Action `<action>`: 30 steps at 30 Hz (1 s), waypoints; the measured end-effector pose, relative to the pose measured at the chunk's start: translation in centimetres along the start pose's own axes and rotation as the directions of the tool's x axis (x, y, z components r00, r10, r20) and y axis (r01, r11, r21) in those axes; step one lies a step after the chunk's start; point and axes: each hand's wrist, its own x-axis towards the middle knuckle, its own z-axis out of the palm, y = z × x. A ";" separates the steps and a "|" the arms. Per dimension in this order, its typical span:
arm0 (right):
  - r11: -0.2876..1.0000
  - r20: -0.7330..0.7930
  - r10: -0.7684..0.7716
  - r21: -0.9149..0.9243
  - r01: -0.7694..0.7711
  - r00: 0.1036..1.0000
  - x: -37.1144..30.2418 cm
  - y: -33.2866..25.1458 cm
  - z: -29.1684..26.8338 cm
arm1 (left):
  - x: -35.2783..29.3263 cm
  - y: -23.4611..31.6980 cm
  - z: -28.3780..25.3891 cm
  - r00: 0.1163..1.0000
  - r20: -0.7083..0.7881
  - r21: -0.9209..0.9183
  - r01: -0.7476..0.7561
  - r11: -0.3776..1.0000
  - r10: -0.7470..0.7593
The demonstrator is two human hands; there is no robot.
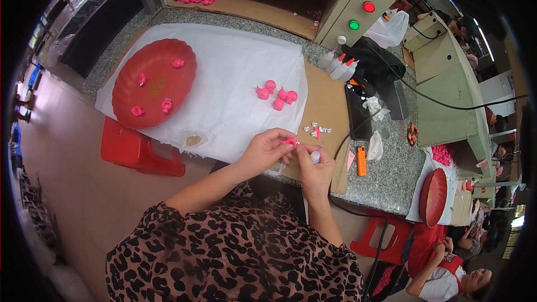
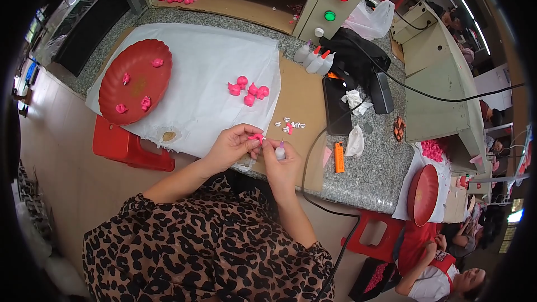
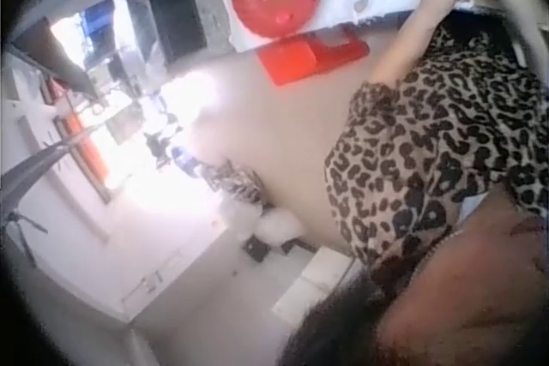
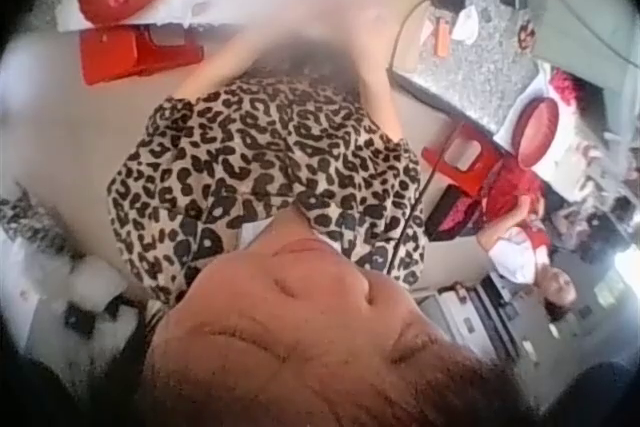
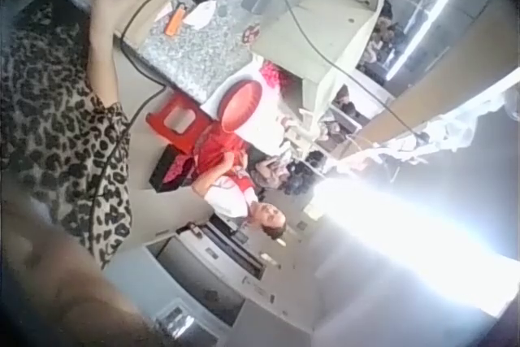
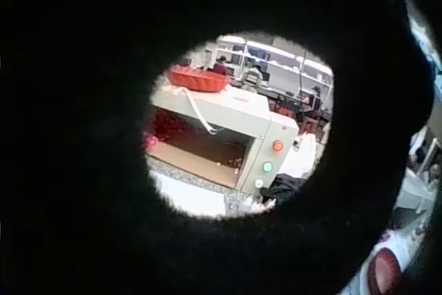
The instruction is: The person retrieves plastic pieces from a heating unit, applies glue to them using a squeeze bottle, and attaches small decorative parts to each piece by hand before setting them on the work surface.
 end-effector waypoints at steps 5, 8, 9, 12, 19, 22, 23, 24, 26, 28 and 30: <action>0.988 0.068 -0.106 -0.108 0.113 0.992 -0.4 0.3 -0.1 | 0.0 -0.5 0.0 0.999 -0.035 -0.023 -0.041 0.999 0.040; 0.988 0.103 -0.066 -0.134 0.079 0.993 -0.7 0.0 0.2 | -0.1 -0.6 -0.3 0.999 -0.016 0.029 -0.040 0.999 0.041; 0.988 0.102 -0.068 -0.134 0.082 0.992 -0.6 0.1 0.1 | 0.0 -0.6 -0.3 0.999 -0.014 0.029 -0.042 0.999 0.042; 0.974 0.135 -0.104 -0.185 0.129 0.985 -0.2 0.3 -0.7 | 0.1 -0.3 -0.1 0.999 -0.023 -0.002 -0.025 1.000 0.025; 0.961 0.189 0.184 0.174 -0.217 0.965 0.9 0.7 -1.3 | 0.1 1.0 0.7 0.999 0.040 0.035 -0.026 0.999 0.024; 0.949 0.201 0.191 0.212 -0.233 0.961 0.8 0.9 -1.5 | 0.0 1.0 0.2 0.999 0.031 0.366 -0.049 0.929 0.041; 0.934 0.190 0.210 0.251 -0.254 0.959 0.8 0.8 -1.7 | 0.0 2.3 0.8 0.996 0.073 0.382 0.020 0.924 -0.051; 0.937 0.207 0.188 0.256 -0.239 0.960 0.7 0.9 -1.9 | 0.0 3.2 1.4 0.984 0.106 0.401 0.091 0.912 -0.145; 0.898 0.264 0.222 0.320 -0.302 0.939 0.5 1.0 -2.0 | -0.3 1.9 1.6 0.973 0.228 0.283 -0.110 0.953 0.045; 0.878 0.298 0.238 0.341 -0.335 0.925 0.2 0.9 -2.0 | -0.5 1.3 1.6 0.963 0.269 0.246 -0.055 0.968 -0.014; 0.856 0.332 0.261 0.355 -0.377 0.906 0.0 0.9 -2.0 | -0.5 1.1 1.1 0.945 0.326 0.280 -0.055 0.958 -0.041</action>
